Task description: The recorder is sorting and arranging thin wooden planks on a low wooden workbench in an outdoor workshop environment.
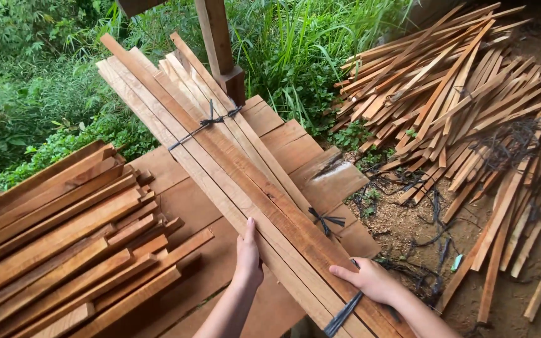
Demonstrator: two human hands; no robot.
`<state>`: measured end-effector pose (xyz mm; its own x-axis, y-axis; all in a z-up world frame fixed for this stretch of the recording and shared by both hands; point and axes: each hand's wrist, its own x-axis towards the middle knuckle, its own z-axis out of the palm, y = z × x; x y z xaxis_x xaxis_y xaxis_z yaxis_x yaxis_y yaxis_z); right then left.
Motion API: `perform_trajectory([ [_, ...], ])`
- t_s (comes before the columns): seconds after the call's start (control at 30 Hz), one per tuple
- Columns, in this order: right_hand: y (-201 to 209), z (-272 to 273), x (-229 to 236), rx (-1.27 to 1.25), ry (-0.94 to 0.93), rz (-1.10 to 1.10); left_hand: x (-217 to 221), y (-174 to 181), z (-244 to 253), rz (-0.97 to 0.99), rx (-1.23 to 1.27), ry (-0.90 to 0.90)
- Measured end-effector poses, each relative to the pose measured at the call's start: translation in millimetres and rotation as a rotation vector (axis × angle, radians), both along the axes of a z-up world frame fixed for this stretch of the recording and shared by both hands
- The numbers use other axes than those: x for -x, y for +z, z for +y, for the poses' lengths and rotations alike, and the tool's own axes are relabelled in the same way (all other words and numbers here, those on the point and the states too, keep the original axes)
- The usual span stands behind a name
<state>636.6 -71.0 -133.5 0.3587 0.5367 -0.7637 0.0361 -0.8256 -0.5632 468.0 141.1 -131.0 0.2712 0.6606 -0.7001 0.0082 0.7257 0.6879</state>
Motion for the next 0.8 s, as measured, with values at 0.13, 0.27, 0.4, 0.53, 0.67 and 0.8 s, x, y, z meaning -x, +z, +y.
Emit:
perform_trajectory([
  [0.13, -17.8, 45.0, -15.0, -0.013, 0.063, -0.085, -27.6, -9.9, 51.6, -0.019, -0.087, -0.041],
  [0.27, -27.0, 86.6, -24.5, -0.048, 0.021, -0.119, -52.7, -26.6, 97.9, 0.013, -0.101, 0.032],
  [0.4, -28.4, 119.6, -34.0, -0.008, 0.019, -0.127, -71.0, -40.7, 136.5, 0.123, -0.060, 0.009],
  [0.53, -46.2, 138.5, -41.5, -0.018, -0.002, -0.134, -83.4, -55.5, 159.2, 0.154, -0.025, 0.022],
  [0.67, -65.4, 144.8, -45.6, -0.015, 0.001, -0.106, -84.5, -68.3, 167.5, 0.170, -0.087, -0.045],
  [0.8, -89.3, 144.0, -48.9, -0.011, 0.005, -0.077, -87.4, -59.9, 159.4, 0.243, -0.069, -0.095],
])
